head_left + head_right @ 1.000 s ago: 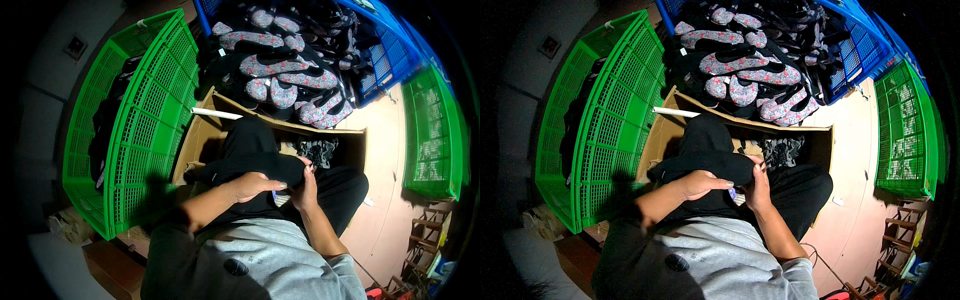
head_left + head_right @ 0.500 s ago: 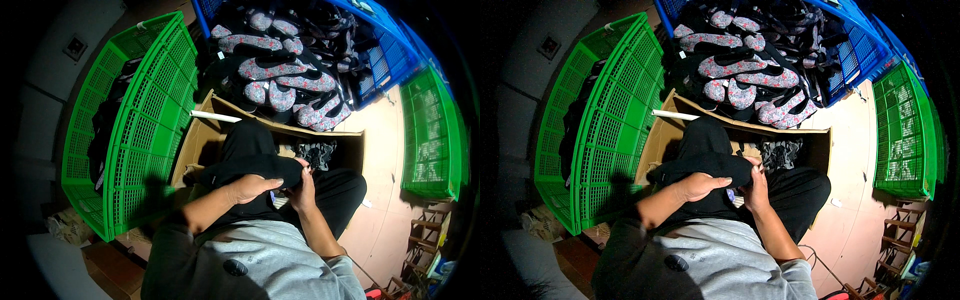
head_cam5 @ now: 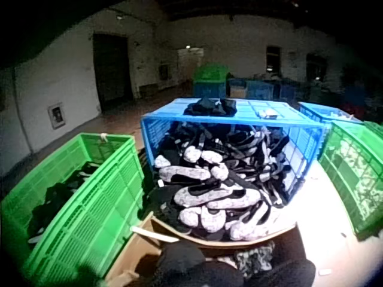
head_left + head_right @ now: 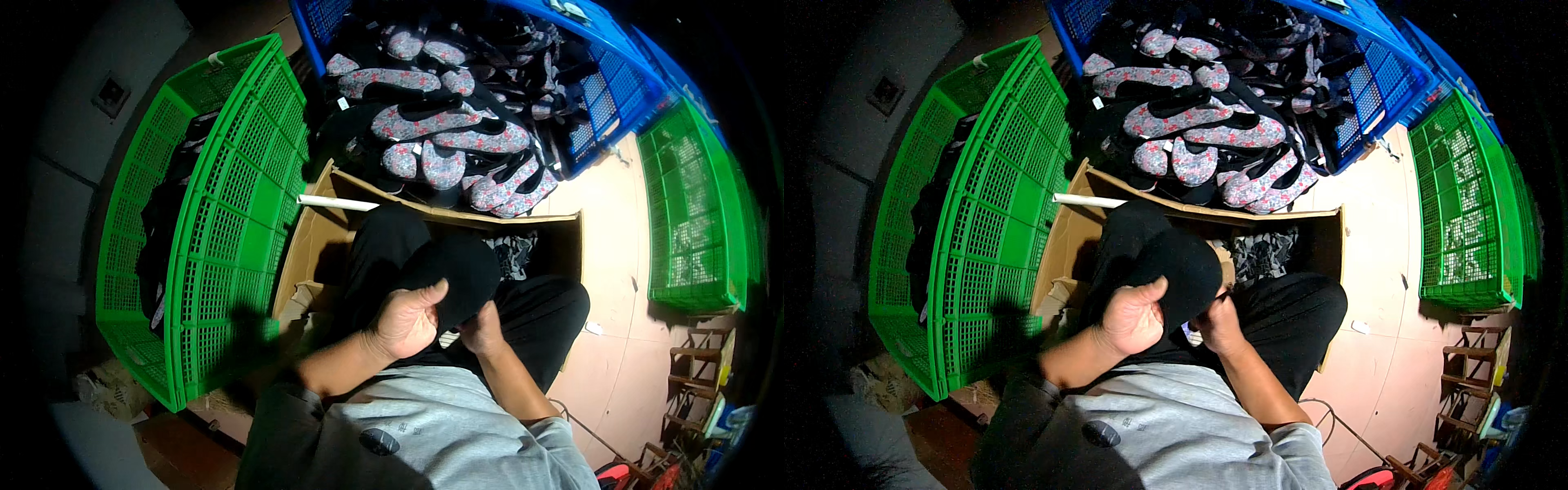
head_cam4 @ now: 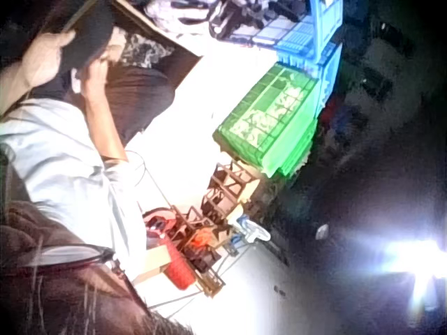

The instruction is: The person sits on the floor and sews a floral-patterned slipper using a needle and thread. They pull the thread through the fabric, inspect the stitching, and handle the slipper repeatedly. The person also picks up a white stick from a green crate and places it back down.

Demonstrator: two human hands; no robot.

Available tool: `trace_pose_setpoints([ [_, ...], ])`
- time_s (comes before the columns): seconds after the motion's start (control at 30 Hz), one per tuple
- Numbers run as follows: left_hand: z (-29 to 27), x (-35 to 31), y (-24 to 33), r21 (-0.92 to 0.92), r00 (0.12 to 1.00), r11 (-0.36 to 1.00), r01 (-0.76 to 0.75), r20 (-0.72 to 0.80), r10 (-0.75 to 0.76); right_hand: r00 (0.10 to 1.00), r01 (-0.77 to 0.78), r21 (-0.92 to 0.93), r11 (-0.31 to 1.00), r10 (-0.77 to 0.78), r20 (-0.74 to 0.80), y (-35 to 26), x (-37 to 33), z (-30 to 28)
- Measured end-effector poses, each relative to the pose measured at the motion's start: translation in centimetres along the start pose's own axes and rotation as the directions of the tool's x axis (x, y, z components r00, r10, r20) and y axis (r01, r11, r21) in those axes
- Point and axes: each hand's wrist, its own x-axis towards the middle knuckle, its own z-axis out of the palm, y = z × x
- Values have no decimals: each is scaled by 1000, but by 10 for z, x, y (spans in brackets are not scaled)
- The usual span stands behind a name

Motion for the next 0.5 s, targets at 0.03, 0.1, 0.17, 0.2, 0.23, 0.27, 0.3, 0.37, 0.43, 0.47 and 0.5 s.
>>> trace_pose_setpoints([
  [0.03, 9, 3, -1, -33, 998, 997, -63, 24, 64, 996, 65, 77, 995, -60, -67, -2, 1, 24],
  [0.1, 15, 14, 0, -250, 995, 967, -40, 83, 62, 998, 64, -45, 997, -64, 3, 14, 1, 20],
  [0.17, 18, 27, 0, -390, 991, 919, -56, 88, 97, 995, 6, -51, 999, -1, 97, 23, -1, 16],
  [0.2, 15, 32, 2, -419, 989, 907, -45, 112, 101, 992, -21, -38, 999, 26, 125, 25, -4, 13],
  [0.23, 12, 35, 4, -443, 985, 896, -36, 134, 105, 988, -49, -18, 999, 51, 144, 27, -6, 13],
  [0.27, 9, 38, 6, -466, 982, 884, -26, 155, 110, 989, -48, 12, 999, 46, 141, 27, -5, 12],
  [0.3, 9, 40, 8, -460, 982, 887, -35, 149, 116, 990, -47, 39, 998, 41, 137, 26, -5, 11],
  [0.37, 1, 45, 11, -430, 985, 901, -48, 130, 115, 996, -8, 125, 992, -4, 94, 18, -5, 24],
  [0.43, 2, 48, 12, -373, 991, 923, -89, 55, 118, 995, -84, 171, 982, 75, 61, 22, -4, 21],
  [0.47, -1, 49, 12, -354, 991, 930, -96, 48, 121, 993, -120, 194, 974, 114, 45, 22, -3, 19],
  [0.5, -7, 49, 10, -335, 991, 937, -103, 41, 124, 993, -115, 223, 968, 110, 33, 22, -2, 19],
])
